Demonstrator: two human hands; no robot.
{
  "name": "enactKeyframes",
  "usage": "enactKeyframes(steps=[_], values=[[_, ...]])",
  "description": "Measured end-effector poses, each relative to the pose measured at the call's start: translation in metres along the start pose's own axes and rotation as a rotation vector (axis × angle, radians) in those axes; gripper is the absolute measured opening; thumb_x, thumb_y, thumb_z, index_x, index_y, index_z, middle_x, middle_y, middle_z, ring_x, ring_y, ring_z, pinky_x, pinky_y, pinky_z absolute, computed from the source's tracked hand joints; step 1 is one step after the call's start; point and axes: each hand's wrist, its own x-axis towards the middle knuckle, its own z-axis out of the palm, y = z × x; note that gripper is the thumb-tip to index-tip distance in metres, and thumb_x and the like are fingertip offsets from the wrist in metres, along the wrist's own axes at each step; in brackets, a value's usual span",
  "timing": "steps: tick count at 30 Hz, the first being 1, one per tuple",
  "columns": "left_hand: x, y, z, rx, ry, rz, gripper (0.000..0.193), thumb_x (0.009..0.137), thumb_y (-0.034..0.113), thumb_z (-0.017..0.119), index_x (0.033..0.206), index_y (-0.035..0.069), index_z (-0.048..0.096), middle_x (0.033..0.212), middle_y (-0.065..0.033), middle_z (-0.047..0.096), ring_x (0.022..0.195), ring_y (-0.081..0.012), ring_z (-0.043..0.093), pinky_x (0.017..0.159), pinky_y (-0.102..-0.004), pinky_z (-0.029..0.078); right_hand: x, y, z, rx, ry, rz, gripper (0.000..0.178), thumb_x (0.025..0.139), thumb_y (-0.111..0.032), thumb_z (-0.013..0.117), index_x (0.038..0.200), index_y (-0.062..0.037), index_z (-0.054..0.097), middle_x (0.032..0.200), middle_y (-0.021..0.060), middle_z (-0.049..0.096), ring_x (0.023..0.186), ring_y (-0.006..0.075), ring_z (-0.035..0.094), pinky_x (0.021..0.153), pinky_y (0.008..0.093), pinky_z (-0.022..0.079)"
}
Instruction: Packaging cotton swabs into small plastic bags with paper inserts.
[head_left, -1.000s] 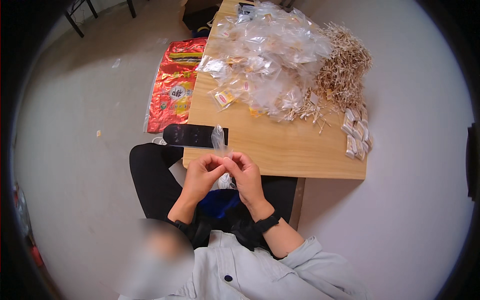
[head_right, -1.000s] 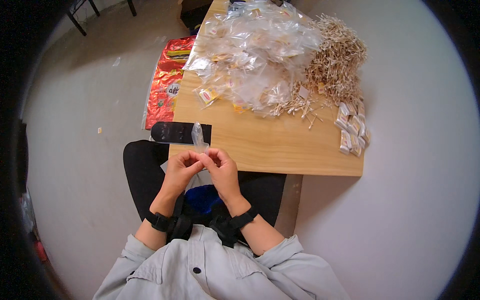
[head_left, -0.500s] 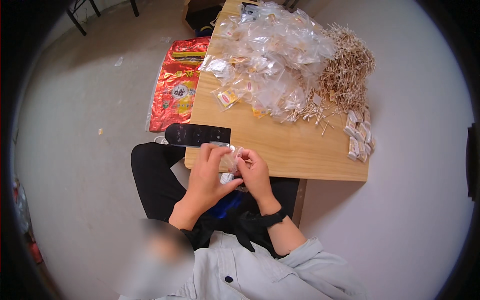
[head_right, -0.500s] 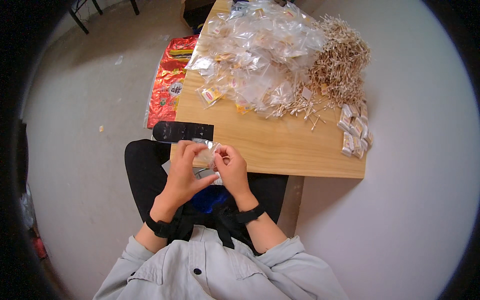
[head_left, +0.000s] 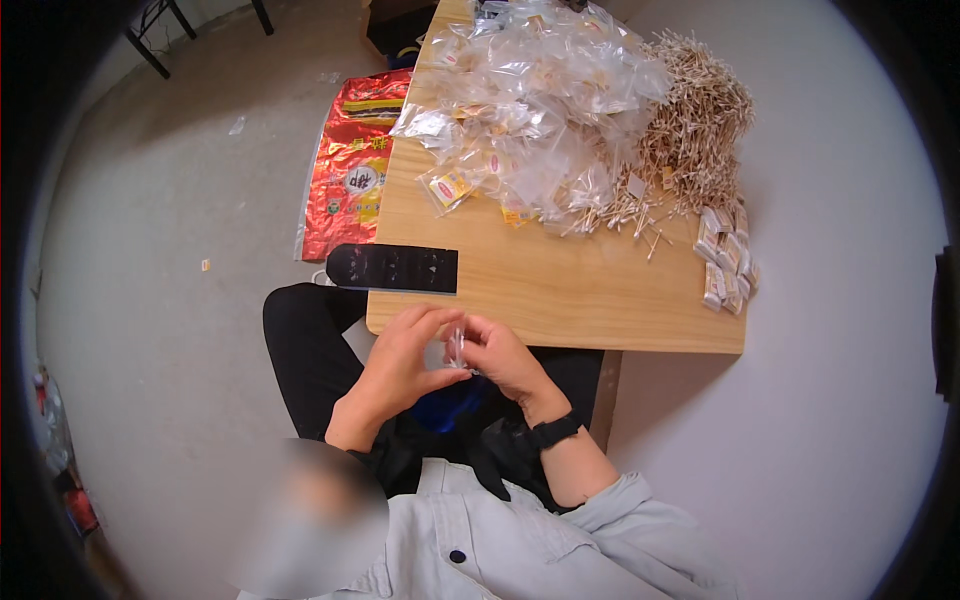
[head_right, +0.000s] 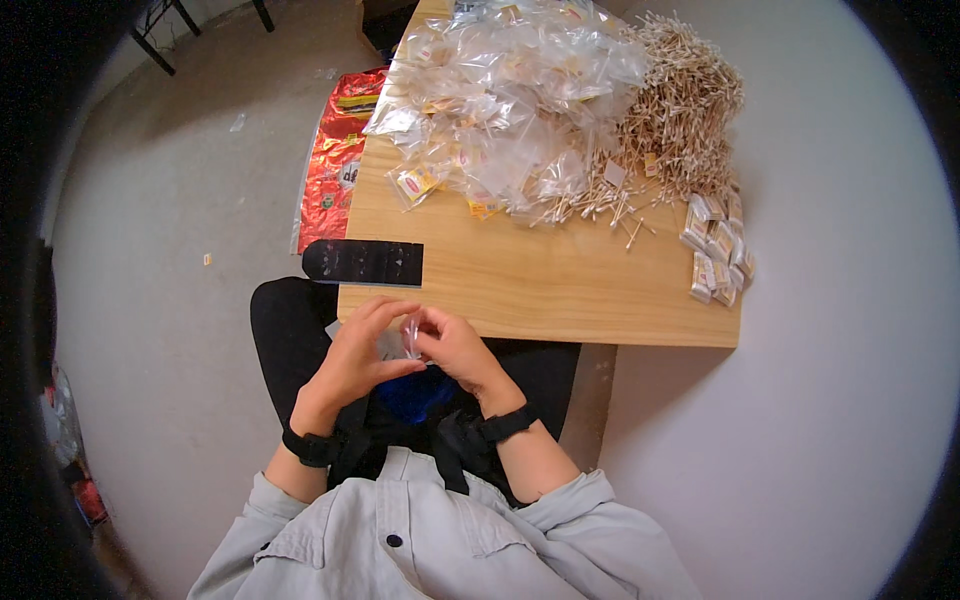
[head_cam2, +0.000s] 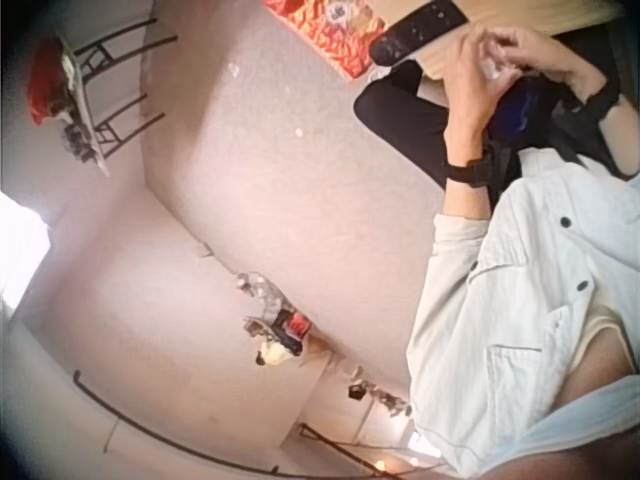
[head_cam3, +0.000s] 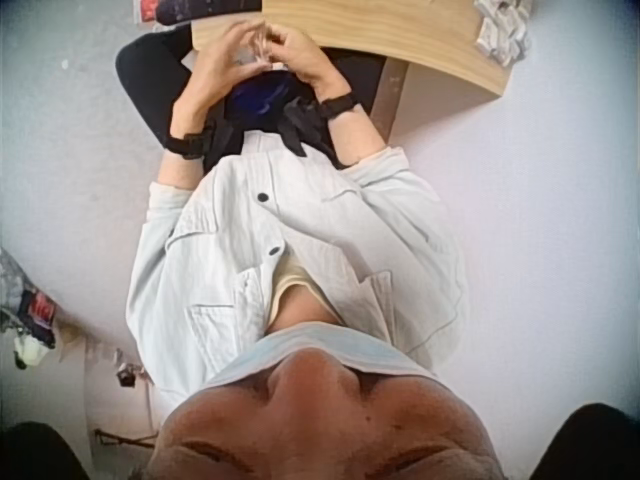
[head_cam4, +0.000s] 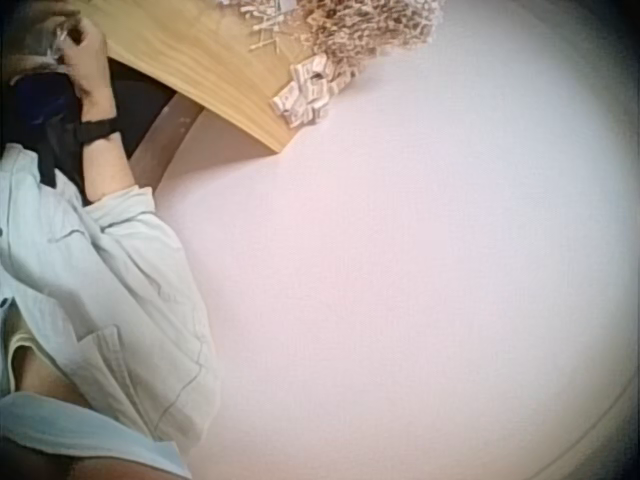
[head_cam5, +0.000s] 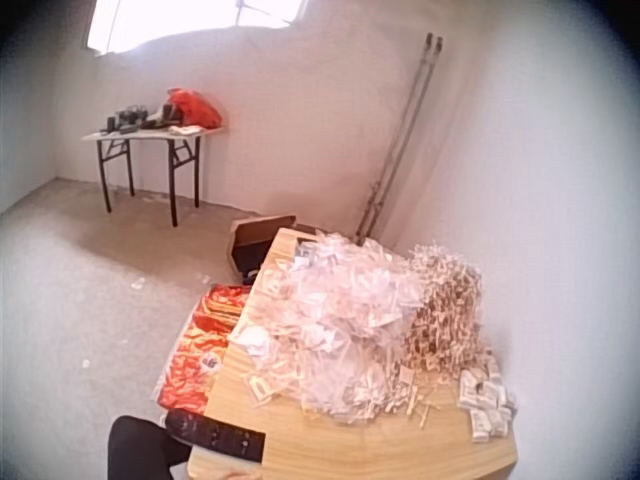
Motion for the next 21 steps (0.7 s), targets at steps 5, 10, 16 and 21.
enactKeyframes(steps=[5, 10, 16, 21], values=[[0.004, 0.005, 0.009, -0.1, 0.087, -0.026, 0.072, 0.064, 0.012, 0.084, 0.128, 0.005, 0.052, 0.118, -0.0167, 0.057, 0.113, -0.036, 0.054, 0.095, -0.0399, 0.045, 0.0, -0.006, 0.01, -0.105, -0.009, -0.09, 0.015, 0.091, -0.011, 0.063, 0.1, 0.0003, 0.062, 0.091, 0.0033, 0.063, 0.081, 0.0108, 0.06, 0.072, 0.0256, 0.05], [0.004, 0.008, 0.009, 0.019, 0.199, -0.002, 0.079, 0.062, 0.012, 0.085, 0.132, 0.006, 0.049, 0.118, -0.0163, 0.056, 0.112, -0.0358, 0.054, 0.095, -0.0403, 0.045, 0.0, -0.004, 0.001, -0.067, 0.055, -0.038, 0.014, 0.094, -0.013, 0.062, 0.102, -0.0014, 0.061, 0.09, 0.0023, 0.063, 0.082, 0.0098, 0.06, 0.073, 0.0235, 0.049], [0.005, 0.001, 0.015, 0.158, 0.289, 0.023, 0.078, 0.06, 0.012, 0.086, 0.129, 0.005, 0.051, 0.116, -0.0152, 0.057, 0.11, -0.0356, 0.055, 0.094, -0.0419, 0.045, 0.006, 0.012, 0.013, 0.002, 0.264, -0.167, 0.013, 0.095, -0.012, 0.061, 0.102, -0.0005, 0.06, 0.086, 0.0021, 0.063, 0.079, 0.0114, 0.064, 0.068, 0.0235, 0.052], [0.007, 0.002, 0.015, 0.166, 0.29, 0.047, 0.071, 0.061, 0.012, 0.085, 0.125, 0.005, 0.055, 0.113, -0.0138, 0.057, 0.107, -0.0345, 0.056, 0.091, -0.0419, 0.046, 0.007, 0.012, 0.018, -0.101, 0.339, -0.24, 0.014, 0.095, -0.011, 0.061, 0.102, 0.001, 0.06, 0.087, 0.0028, 0.063, 0.077, 0.0114, 0.065, 0.068, 0.0243, 0.053]])
